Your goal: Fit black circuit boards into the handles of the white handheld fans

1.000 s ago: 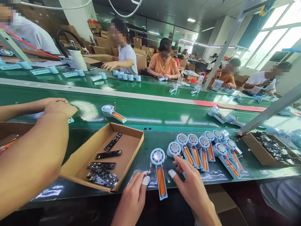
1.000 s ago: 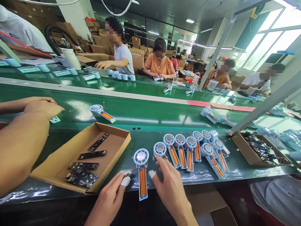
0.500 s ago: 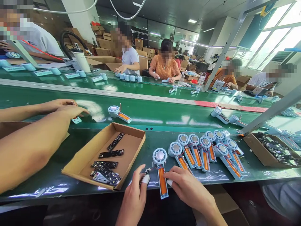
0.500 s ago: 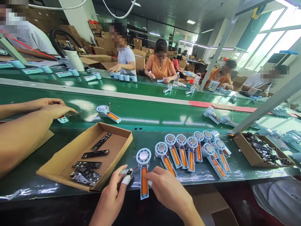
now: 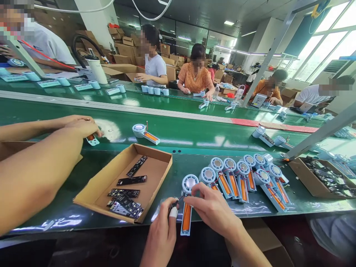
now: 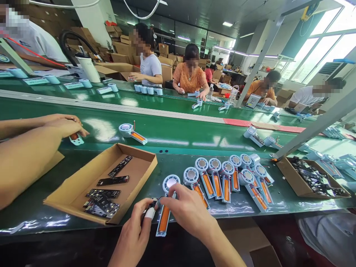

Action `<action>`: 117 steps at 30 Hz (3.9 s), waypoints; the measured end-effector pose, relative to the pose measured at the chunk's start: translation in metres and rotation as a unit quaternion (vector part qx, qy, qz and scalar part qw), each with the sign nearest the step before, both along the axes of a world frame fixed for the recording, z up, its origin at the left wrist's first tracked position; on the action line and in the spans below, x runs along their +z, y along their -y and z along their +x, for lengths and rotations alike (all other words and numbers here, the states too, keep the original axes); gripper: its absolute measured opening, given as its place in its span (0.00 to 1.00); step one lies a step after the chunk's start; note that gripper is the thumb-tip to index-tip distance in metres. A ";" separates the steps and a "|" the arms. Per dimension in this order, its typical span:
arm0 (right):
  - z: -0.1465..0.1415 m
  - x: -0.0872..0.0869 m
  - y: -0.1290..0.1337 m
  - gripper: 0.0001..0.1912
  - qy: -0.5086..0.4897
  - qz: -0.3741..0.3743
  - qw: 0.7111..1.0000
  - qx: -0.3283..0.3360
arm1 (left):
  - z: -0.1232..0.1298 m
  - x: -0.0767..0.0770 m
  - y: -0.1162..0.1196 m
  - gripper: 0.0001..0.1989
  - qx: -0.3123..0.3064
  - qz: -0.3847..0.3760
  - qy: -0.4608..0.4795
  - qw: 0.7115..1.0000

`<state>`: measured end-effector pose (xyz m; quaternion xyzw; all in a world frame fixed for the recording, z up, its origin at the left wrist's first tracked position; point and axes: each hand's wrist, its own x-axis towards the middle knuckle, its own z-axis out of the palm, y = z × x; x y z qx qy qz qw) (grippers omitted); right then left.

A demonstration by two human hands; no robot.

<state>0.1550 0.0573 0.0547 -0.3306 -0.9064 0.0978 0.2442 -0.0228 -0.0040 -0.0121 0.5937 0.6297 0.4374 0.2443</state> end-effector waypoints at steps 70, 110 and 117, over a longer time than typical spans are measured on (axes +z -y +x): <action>0.003 -0.014 0.015 0.22 -0.170 -0.195 0.954 -0.153 | -0.031 0.015 -0.014 0.21 -0.067 -0.008 -0.028 0.997; -0.034 -0.026 0.012 0.11 -0.172 -0.106 0.976 -0.087 | 0.001 0.006 0.005 0.14 0.013 0.165 -0.060 0.984; -0.016 -0.006 -0.007 0.08 -0.174 -0.241 0.955 0.001 | -0.024 0.024 -0.008 0.14 -0.112 0.077 0.030 0.990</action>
